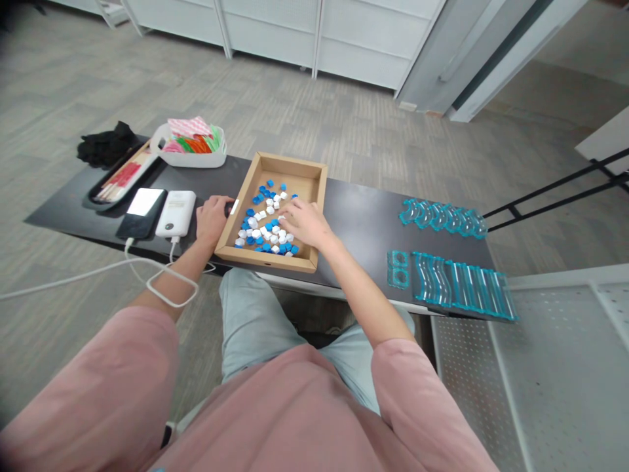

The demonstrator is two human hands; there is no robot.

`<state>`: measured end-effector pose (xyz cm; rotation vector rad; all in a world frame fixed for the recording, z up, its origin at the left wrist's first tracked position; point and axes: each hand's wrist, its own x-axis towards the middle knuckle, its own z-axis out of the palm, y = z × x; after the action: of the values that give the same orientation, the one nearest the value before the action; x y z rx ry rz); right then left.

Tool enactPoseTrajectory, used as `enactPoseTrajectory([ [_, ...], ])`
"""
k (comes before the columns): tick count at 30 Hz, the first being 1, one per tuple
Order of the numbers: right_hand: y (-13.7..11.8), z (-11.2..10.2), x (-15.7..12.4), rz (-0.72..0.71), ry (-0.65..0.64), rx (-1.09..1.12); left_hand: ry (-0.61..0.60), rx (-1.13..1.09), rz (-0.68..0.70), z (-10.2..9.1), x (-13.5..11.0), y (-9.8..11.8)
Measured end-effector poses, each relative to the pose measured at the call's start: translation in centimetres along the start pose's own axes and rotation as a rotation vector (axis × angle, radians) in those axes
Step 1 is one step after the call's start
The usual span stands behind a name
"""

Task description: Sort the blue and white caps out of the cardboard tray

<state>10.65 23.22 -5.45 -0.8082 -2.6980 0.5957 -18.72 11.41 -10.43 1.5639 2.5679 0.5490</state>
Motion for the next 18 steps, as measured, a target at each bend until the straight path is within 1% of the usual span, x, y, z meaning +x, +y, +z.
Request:
enactPoseTrajectory([
  [5, -4.0, 2.5, 3.2, -0.227, -0.211, -0.025, -0.01, 0.016, 0.007, -0.4, -0.1, 0.2],
  [7, -4.9, 3.0, 4.2, -0.279, -0.269, -0.058, -0.004, 0.017, 0.007, -0.4, -0.1, 0.2],
  [8, -5.2, 3.0, 4.5, -0.282, -0.289, -0.084, 0.001, 0.016, 0.006, -0.3, -0.1, 0.2],
  [10, -5.2, 2.7, 4.5, -0.245, -0.305, -0.147, 0.009, 0.009, 0.009, -0.2, 0.0, 0.2],
  [15, -3.7, 1.3, 3.1, -0.03, -0.236, -0.3, 0.023, -0.008, 0.015, 0.3, 0.1, -0.1],
  [16, -3.5, 1.3, 2.9, -0.021, -0.222, -0.296, 0.029, -0.01, 0.016, 0.3, 0.1, -0.1],
  [18, -3.4, 1.6, 2.7, -0.08, -0.226, -0.234, 0.037, -0.013, 0.018, 0.4, 0.1, -0.2],
])
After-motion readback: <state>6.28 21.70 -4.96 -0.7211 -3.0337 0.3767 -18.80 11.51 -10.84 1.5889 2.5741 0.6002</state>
